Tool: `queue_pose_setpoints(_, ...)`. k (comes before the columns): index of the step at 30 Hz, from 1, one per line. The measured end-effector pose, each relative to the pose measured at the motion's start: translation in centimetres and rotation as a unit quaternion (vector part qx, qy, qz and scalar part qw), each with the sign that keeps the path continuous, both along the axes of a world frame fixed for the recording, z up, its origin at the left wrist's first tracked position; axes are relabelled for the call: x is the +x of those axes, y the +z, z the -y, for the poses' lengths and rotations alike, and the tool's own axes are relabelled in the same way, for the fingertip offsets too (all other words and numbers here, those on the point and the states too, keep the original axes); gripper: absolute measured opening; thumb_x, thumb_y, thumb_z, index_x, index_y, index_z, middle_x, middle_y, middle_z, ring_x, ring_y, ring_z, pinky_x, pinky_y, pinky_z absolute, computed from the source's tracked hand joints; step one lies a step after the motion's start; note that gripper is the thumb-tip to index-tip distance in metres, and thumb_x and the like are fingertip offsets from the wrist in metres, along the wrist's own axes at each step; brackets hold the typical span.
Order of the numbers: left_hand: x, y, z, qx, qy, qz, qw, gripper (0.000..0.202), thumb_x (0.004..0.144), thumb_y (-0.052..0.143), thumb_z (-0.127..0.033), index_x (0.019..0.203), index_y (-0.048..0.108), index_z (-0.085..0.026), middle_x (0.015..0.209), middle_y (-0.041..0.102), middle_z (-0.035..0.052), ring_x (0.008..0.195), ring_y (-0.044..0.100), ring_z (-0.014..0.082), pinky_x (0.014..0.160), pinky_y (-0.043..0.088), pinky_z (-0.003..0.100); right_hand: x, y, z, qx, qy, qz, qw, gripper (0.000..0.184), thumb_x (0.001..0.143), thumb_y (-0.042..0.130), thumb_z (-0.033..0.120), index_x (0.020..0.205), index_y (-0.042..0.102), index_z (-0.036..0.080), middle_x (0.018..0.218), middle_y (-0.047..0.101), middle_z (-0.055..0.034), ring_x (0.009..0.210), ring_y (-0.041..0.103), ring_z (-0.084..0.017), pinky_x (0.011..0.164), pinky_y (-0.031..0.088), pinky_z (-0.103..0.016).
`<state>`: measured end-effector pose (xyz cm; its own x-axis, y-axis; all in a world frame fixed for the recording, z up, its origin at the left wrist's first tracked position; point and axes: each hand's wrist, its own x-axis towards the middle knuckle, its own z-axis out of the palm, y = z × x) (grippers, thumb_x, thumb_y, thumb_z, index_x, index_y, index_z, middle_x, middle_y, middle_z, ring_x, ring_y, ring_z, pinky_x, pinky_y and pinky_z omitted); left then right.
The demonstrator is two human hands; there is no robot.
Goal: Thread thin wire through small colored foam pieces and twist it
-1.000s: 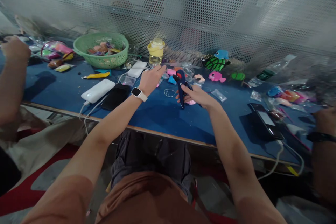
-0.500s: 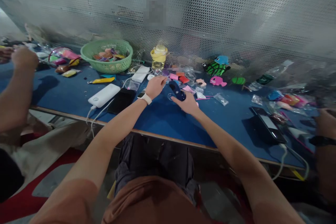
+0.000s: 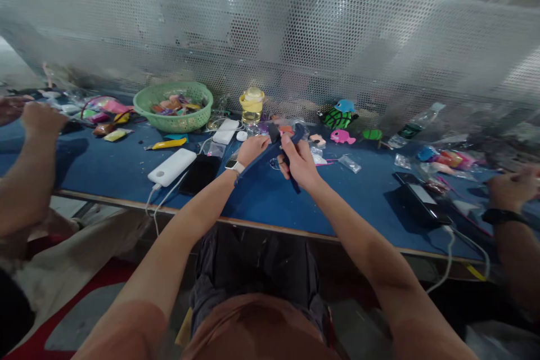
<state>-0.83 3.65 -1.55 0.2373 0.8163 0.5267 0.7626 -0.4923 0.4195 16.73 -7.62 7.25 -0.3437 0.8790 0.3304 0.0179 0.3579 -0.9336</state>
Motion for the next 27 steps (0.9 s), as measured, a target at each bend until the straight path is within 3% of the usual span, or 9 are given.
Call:
queue_pose_setpoints(4, 0.4, 0.4, 0.2, -0.014, 0.015, -0.026, 0.999, 0.037, 0.124, 0.053, -0.022, 0.111, 0.087, -0.015, 0.117, 0.088, 0.0189, 0.108, 0.082, 0.0326, 0.091, 0.054, 0.038, 2.6, 0.0, 1.1, -0.03, 0.0, 0.032, 0.999, 0.076, 0.095, 0.073, 0.103, 0.089, 0.054, 0.03, 0.049, 0.053, 0.0082, 0.039, 0.057, -0.014, 0.041, 0.044, -0.026)
queue_pose_setpoints(7, 0.6, 0.5, 0.3, -0.017, 0.011, -0.029, 0.999, 0.039, 0.125, 0.05, -0.021, 0.113, 0.086, -0.016, 0.118, 0.089, 0.0175, 0.11, 0.083, 0.0313, 0.094, 0.054, 0.038, 4.3, -0.1, 1.1, -0.065, -0.034, 0.025, 0.997, 0.081, 0.09, 0.072, 0.108, 0.09, 0.059, 0.028, 0.061, 0.065, 0.0018, 0.051, 0.068, -0.017, 0.045, 0.05, -0.028)
queue_pose_setpoints(9, 0.7, 0.5, 0.2, -0.021, 0.009, -0.03, 0.999, 0.039, 0.125, 0.049, -0.021, 0.112, 0.086, -0.017, 0.12, 0.089, 0.017, 0.111, 0.082, 0.0312, 0.096, 0.054, 0.038, 5.4, -0.1, 0.8, -0.067, -0.057, 0.048, 0.995, 0.081, 0.09, 0.071, 0.108, 0.087, 0.058, 0.028, 0.068, 0.067, -0.0005, 0.058, 0.067, -0.018, 0.048, 0.05, -0.029)
queue_pose_setpoints(12, 0.7, 0.4, 0.1, -0.025, 0.007, -0.033, 0.999, 0.037, 0.124, 0.051, -0.021, 0.11, 0.085, -0.018, 0.12, 0.089, 0.017, 0.112, 0.083, 0.0321, 0.098, 0.055, 0.039, 7.1, 0.2, 0.1, 0.024, -0.132, 0.136, 0.982, 0.081, 0.097, 0.067, 0.103, 0.075, 0.044, 0.029, 0.065, 0.049, 0.0028, 0.059, 0.05, -0.015, 0.052, 0.042, -0.031)
queue_pose_setpoints(15, 0.8, 0.2, 0.1, -0.032, 0.002, -0.039, 0.999, 0.035, 0.123, 0.054, -0.022, 0.106, 0.083, -0.019, 0.116, 0.09, 0.0164, 0.108, 0.083, 0.0324, 0.096, 0.056, 0.04, 8.6, 1.2, -1.0, 0.167, -0.227, 0.223, 0.933, 0.079, 0.108, 0.059, 0.095, 0.069, 0.039, 0.029, 0.066, 0.044, 0.0016, 0.063, 0.045, -0.017, 0.059, 0.033, -0.035)
queue_pose_setpoints(18, 1.0, 0.1, 0.1, -0.036, -0.005, -0.037, 0.999, 0.035, 0.124, 0.054, -0.025, 0.104, 0.082, -0.02, 0.113, 0.09, 0.0151, 0.106, 0.083, 0.0313, 0.096, 0.056, 0.038, 9.8, 2.9, -2.2, 0.213, -0.256, 0.249, 0.909, 0.08, 0.116, 0.051, 0.089, 0.066, 0.033, 0.03, 0.061, 0.036, 0.0022, 0.058, 0.04, -0.017, 0.06, 0.029, -0.039)
queue_pose_setpoints(23, 1.2, -0.3, 0.3, -0.042, -0.007, -0.02, 0.999, 0.037, 0.125, 0.053, -0.028, 0.103, 0.082, -0.021, 0.112, 0.089, 0.014, 0.105, 0.082, 0.0296, 0.1, 0.059, 0.037, 8.8, 4.9, -3.8, 0.251, -0.248, 0.228, 0.908, 0.082, 0.115, 0.064, 0.083, 0.062, 0.031, 0.03, 0.057, 0.03, 0.0031, 0.056, 0.036, -0.015, 0.059, 0.03, -0.039)
queue_pose_setpoints(27, 1.6, -0.7, 0.3, -0.053, 0.008, -0.005, 0.999, 0.034, 0.124, 0.056, -0.028, 0.104, 0.083, -0.02, 0.111, 0.088, 0.0147, 0.103, 0.083, 0.0309, 0.1, 0.061, 0.04, 5.1, 4.9, -5.3, 0.205, -0.185, 0.155, 0.948, 0.071, 0.112, 0.071, 0.078, 0.066, 0.053, 0.027, 0.058, 0.043, 0.0023, 0.06, 0.047, -0.016, 0.058, 0.035, -0.035)
